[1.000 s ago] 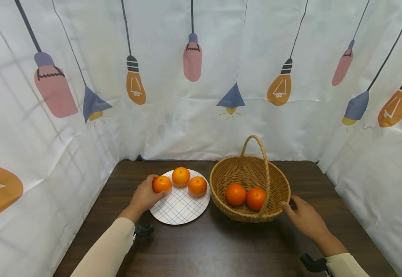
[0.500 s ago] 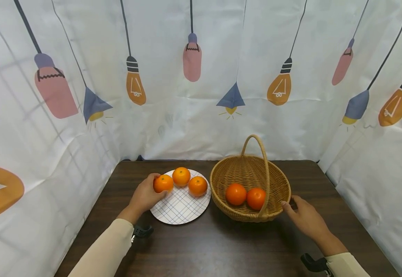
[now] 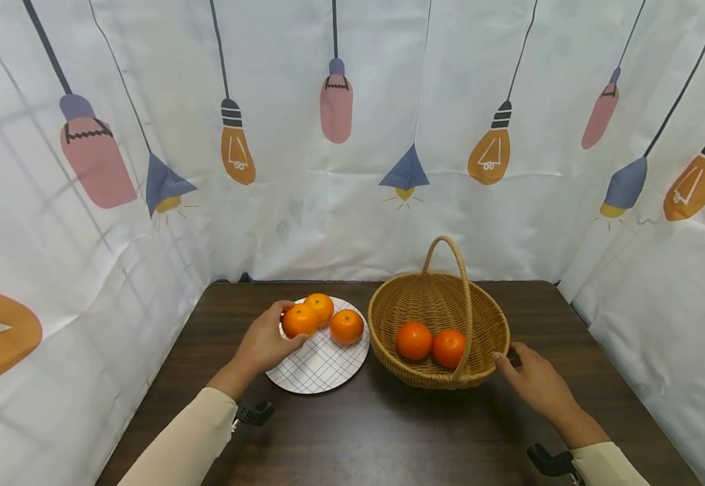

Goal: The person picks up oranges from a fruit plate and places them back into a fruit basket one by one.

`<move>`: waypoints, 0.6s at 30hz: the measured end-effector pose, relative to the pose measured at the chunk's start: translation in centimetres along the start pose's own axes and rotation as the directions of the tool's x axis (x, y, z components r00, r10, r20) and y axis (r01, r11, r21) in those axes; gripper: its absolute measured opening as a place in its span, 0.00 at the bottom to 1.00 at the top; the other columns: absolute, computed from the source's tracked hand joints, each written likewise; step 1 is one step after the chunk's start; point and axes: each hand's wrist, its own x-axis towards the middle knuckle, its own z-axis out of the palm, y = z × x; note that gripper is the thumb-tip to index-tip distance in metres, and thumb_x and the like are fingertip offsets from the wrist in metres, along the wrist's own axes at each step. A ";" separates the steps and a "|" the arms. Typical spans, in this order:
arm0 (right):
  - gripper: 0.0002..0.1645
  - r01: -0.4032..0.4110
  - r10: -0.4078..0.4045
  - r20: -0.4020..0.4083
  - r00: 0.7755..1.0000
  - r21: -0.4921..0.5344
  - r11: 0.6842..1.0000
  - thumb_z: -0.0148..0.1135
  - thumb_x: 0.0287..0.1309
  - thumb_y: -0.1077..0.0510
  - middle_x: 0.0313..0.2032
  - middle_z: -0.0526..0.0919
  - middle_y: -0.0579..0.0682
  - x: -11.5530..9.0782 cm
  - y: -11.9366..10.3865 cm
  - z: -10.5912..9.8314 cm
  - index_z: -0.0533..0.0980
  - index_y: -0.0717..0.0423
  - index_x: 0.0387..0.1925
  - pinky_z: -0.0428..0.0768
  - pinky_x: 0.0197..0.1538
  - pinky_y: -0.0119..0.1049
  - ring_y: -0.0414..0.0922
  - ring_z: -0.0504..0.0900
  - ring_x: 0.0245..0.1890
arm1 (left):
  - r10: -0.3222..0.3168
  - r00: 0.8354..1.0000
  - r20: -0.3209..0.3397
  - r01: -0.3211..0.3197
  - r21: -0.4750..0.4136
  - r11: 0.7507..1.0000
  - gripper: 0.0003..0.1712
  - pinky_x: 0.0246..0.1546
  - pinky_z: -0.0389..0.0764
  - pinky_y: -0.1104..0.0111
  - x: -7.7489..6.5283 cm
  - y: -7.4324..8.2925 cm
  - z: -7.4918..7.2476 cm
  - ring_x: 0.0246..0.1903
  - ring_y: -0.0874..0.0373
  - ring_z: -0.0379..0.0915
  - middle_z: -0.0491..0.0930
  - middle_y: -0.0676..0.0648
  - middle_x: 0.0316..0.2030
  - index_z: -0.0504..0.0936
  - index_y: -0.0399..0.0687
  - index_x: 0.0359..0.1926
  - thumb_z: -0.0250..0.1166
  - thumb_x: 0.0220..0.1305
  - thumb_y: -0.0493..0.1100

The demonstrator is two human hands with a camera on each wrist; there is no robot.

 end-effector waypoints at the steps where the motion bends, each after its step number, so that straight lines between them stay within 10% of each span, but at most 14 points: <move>1: 0.47 -0.001 0.001 0.000 1.000 -0.001 1.000 0.46 0.75 0.32 0.59 0.76 0.71 0.0 0.0 0.0 0.63 0.72 0.69 0.81 0.46 0.60 0.58 0.84 0.47 | 0.004 1.000 0.004 -0.004 -0.002 1.000 0.44 0.58 0.75 0.44 0.0 0.2 0.0 0.55 0.41 0.75 0.77 0.38 0.61 0.68 0.42 0.68 0.78 0.56 0.52; 18: 0.45 0.016 -0.016 -0.014 1.000 0.001 1.000 0.47 0.76 0.34 0.57 0.78 0.67 0.0 0.0 0.1 0.64 0.71 0.68 0.82 0.45 0.58 0.57 0.84 0.46 | 0.151 0.988 0.029 -0.150 -0.041 0.988 0.42 0.58 0.77 0.50 -0.5 4.7 0.3 0.55 0.46 0.76 0.77 0.42 0.60 0.70 0.44 0.67 0.78 0.55 0.52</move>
